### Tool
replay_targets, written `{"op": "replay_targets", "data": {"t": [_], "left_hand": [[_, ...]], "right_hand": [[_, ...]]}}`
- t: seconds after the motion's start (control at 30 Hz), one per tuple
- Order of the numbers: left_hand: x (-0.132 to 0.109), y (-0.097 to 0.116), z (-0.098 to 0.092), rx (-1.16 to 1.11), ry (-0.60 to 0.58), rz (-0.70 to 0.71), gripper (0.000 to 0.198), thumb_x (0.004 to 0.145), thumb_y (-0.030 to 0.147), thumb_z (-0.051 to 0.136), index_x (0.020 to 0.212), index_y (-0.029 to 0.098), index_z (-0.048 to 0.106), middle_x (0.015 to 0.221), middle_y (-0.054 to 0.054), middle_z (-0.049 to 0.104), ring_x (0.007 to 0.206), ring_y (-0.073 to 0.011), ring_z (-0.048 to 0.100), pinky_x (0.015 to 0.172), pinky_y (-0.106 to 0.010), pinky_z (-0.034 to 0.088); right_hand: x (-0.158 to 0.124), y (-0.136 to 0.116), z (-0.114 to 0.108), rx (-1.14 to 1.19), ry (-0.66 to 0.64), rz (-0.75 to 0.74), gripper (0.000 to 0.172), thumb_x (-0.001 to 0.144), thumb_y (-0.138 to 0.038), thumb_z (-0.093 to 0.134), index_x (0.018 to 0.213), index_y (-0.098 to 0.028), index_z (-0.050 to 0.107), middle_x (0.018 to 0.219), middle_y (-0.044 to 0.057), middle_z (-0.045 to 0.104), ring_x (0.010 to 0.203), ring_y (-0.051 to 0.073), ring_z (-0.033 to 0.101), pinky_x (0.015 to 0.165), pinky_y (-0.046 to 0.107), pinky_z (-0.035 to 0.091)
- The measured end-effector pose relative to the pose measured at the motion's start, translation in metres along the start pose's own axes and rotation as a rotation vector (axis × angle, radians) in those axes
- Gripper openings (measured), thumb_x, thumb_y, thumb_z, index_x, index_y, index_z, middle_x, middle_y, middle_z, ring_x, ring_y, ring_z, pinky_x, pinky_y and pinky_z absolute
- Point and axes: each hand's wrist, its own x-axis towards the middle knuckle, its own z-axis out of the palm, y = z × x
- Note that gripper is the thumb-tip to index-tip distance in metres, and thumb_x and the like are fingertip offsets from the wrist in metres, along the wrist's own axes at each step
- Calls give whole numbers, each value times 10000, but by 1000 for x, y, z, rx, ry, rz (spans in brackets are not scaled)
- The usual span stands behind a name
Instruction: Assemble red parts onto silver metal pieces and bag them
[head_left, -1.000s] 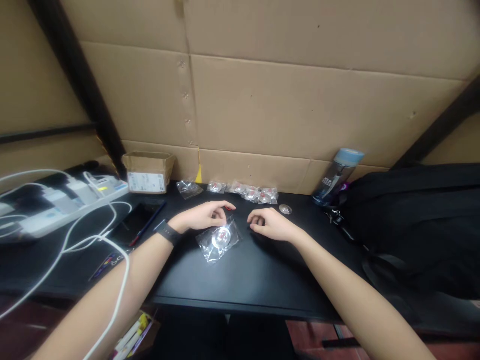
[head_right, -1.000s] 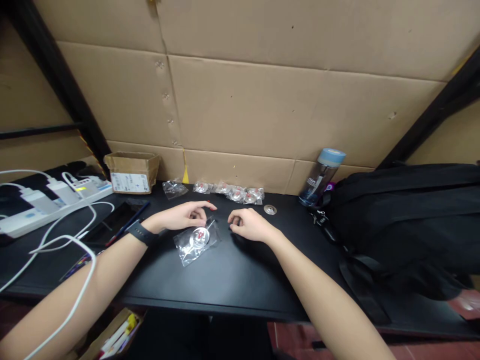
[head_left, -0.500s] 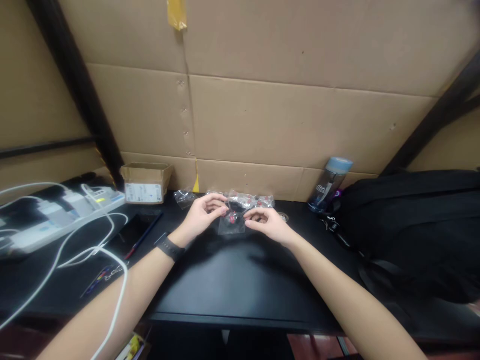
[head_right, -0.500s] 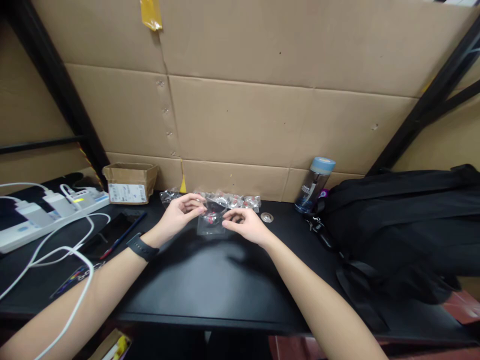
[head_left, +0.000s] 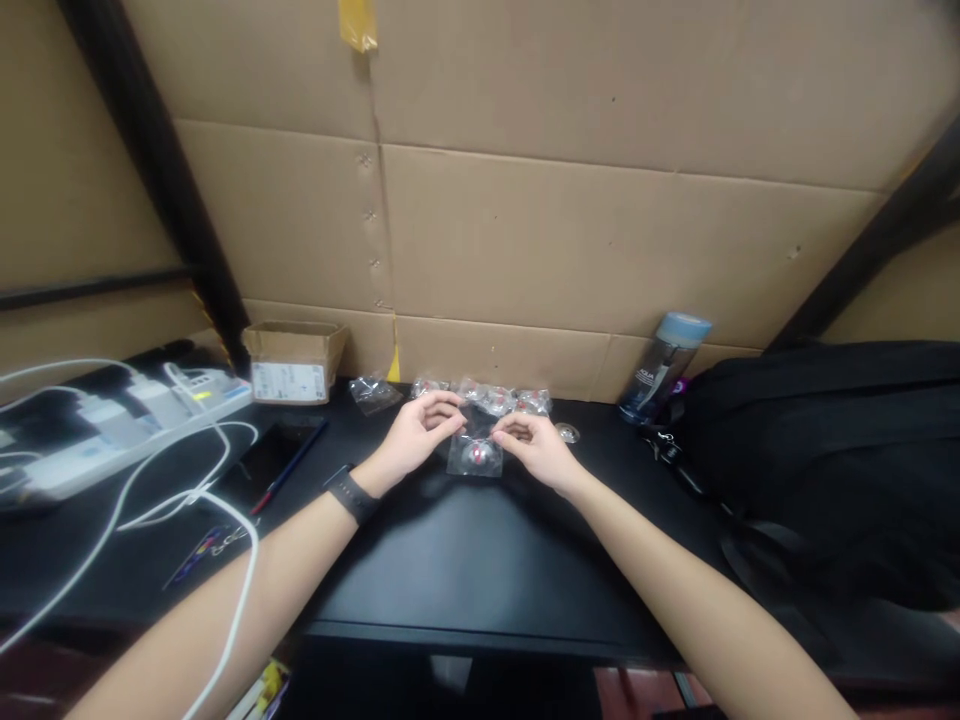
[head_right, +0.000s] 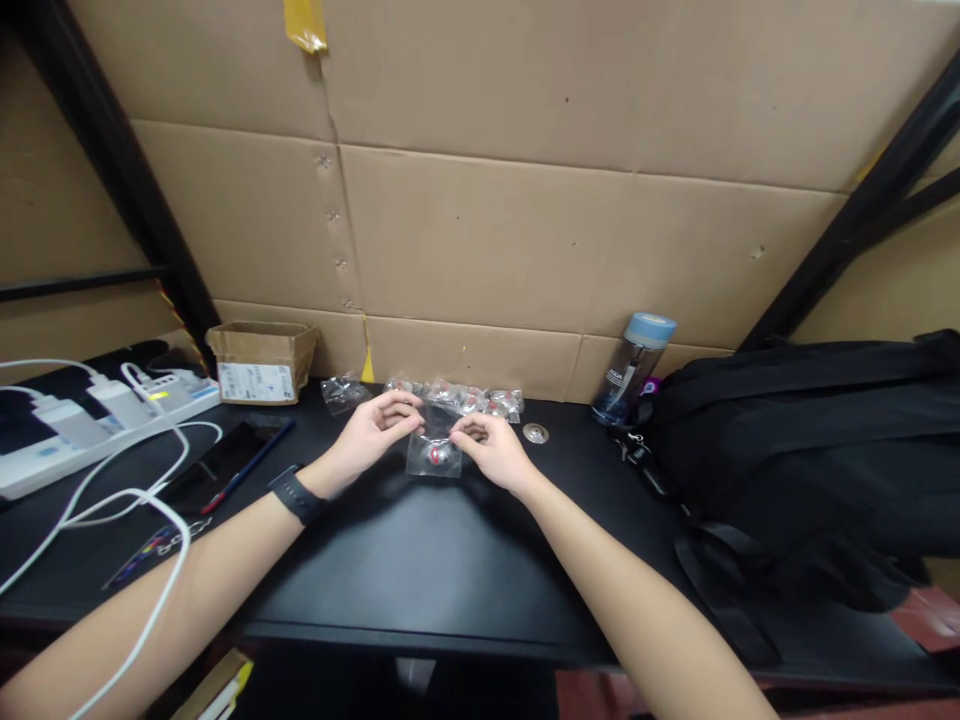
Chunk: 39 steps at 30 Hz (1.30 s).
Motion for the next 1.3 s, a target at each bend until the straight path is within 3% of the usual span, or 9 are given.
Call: {"op": "replay_targets", "data": {"t": [0.17,0.3,0.47,0.83,1.1,1.2,1.3], "left_hand": [[-1,-6,2,45,-178,-100,539,775,329,833,1226,158,594,1050,-92,731,898,-184,729,870,-336,576],[-2,-11,6,155,-170,-138,372,803,364,803,1063,122,694,906,-94,753,839,-198,729,813,-327,575],[-1,-17,3,223,-178,-128,325,805,353,798,1027,122,738,888,-96,767,806,-193,727,763,-304,569],[6,-19,0,296,-115,-120,280,778,363,807,930,134,756,790,-73,772,735,-180,721,742,-285,559],[8,-23,-15,325,-161,-58,180,867,286,684,927,133,757,826,-76,764,730,-173,729,730,-284,566],[6,-19,-16,375,-163,-5,184,863,263,686,993,147,746,960,-91,773,834,-185,736,788,-297,568],[1,-12,-9,416,-204,69,321,850,251,715,1167,197,702,1189,-96,736,1022,-204,716,892,-321,556]], "right_hand": [[2,4,-2,31,16,21,276,851,-439,721,888,-168,692,828,56,736,763,192,695,778,343,558],[2,7,-3,23,-11,15,253,845,-399,732,924,-162,696,836,55,735,746,177,692,763,332,557],[2,11,-6,-22,-108,65,269,780,-366,795,932,-155,723,838,62,752,771,185,710,770,334,567],[5,9,-15,73,-42,142,335,715,-369,853,964,-157,777,701,28,739,692,181,689,755,330,534],[10,33,-29,92,-76,86,399,709,-417,869,1009,-163,802,772,38,762,713,172,693,780,336,540],[12,40,-38,42,-107,82,405,723,-429,859,1031,-169,813,772,40,762,678,161,672,731,324,537],[12,41,-40,11,-129,85,405,722,-424,856,1030,-163,814,821,60,771,649,151,658,670,302,532]]}}
